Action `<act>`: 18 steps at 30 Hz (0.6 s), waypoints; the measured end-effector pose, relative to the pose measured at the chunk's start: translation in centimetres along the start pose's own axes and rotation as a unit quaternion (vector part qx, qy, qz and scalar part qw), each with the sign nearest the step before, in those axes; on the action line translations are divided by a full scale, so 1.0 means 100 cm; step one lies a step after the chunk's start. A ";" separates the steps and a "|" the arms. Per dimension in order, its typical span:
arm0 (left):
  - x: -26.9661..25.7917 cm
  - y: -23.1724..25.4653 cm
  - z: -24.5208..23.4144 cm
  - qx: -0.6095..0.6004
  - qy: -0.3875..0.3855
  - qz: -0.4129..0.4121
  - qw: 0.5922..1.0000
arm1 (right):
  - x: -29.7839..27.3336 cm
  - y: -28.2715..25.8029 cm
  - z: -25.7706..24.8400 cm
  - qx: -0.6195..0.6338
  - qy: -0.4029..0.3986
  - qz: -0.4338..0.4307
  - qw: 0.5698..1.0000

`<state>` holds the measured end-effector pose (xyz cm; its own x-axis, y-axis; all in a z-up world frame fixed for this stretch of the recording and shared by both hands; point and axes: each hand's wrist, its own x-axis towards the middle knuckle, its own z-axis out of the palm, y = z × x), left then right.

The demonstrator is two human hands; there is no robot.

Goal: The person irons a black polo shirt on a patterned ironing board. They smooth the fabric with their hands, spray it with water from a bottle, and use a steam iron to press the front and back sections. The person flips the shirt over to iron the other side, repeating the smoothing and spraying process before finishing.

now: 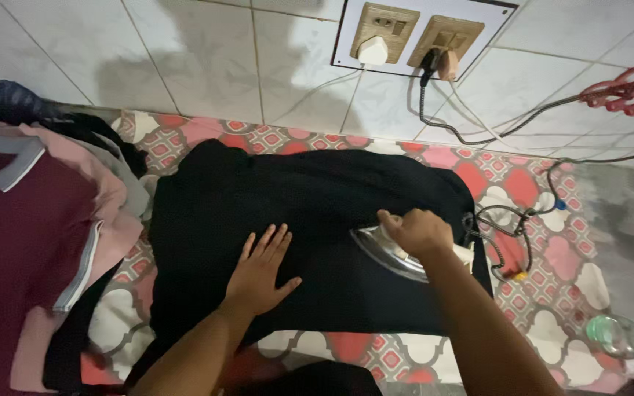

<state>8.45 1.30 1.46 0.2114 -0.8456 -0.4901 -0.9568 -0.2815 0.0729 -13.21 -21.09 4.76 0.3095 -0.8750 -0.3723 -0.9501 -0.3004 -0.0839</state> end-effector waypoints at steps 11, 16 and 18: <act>0.005 0.000 0.008 -0.003 0.010 -0.014 1.000 | -0.073 -0.013 0.016 -0.042 -0.058 -0.075 0.995; 0.011 -0.025 0.013 -0.049 0.078 0.013 0.996 | -0.094 -0.025 0.020 -0.072 -0.106 -0.093 0.987; 0.013 -0.034 0.016 -0.028 0.087 0.018 0.996 | -0.101 -0.027 0.023 -0.058 -0.058 -0.104 0.991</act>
<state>11.68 1.91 -0.77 0.2140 -0.9197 -0.3293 -0.9525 -0.2712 0.1385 -13.89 -10.59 6.61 0.4847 -0.7425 -0.4623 -0.8539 -0.5163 -0.0659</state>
